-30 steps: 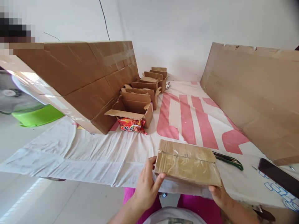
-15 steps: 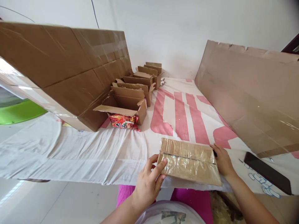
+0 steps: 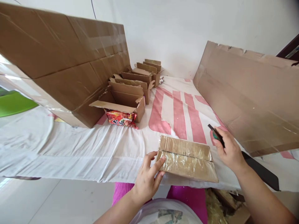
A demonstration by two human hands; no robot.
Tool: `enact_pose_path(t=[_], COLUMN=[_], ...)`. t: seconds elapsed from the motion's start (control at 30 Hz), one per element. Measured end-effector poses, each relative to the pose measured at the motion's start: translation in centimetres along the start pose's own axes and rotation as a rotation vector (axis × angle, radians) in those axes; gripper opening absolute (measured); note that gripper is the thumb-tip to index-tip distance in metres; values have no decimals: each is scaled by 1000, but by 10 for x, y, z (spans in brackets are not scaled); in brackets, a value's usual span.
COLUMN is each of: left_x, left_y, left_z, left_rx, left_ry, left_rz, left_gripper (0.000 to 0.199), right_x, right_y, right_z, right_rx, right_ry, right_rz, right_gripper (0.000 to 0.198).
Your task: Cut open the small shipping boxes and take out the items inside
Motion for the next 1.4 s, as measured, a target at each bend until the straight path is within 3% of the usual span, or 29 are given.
enact_pose_path(t=[0.2,0.47,0.8,0.93,1.23,1.4], left_x=[1,-1,-2,-2,-2,-1], left_y=[-1,-1,-3,-2,-1,-1], left_z=[-1,-1,-2,-2,-2,-1], left_rx=[-33,-59,-64,-58,-44,9], left_ry=[1,22,22,16,14,-9], left_rz=[-5,-20,-20,-10,-18,-33], left_gripper=[38,42,41,41,39,38], right_x=[9,4,5,8,2,-5], right_y=[-4,-29,-3,4,-9,-11], right_z=[-88,-141,-135,-135,-141,-133], right_rx=[-39,-219,-408,-390,-329,-332], right_ry=[274,525,676,664,640,677], right_rz=[-205,-346,-371,-369,-288,-338], right_gripper=[45,47,46,43,40,40])
Point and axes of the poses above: each hand's wrist, its own x-axis towards the middle knuckle, its own y-axis out of the back of the hand, z = x × y, the point moved 7 cm from there along x, towards the middle knuckle, and after that the axes turned 13 degrees about -y, right-handed, at the moved point
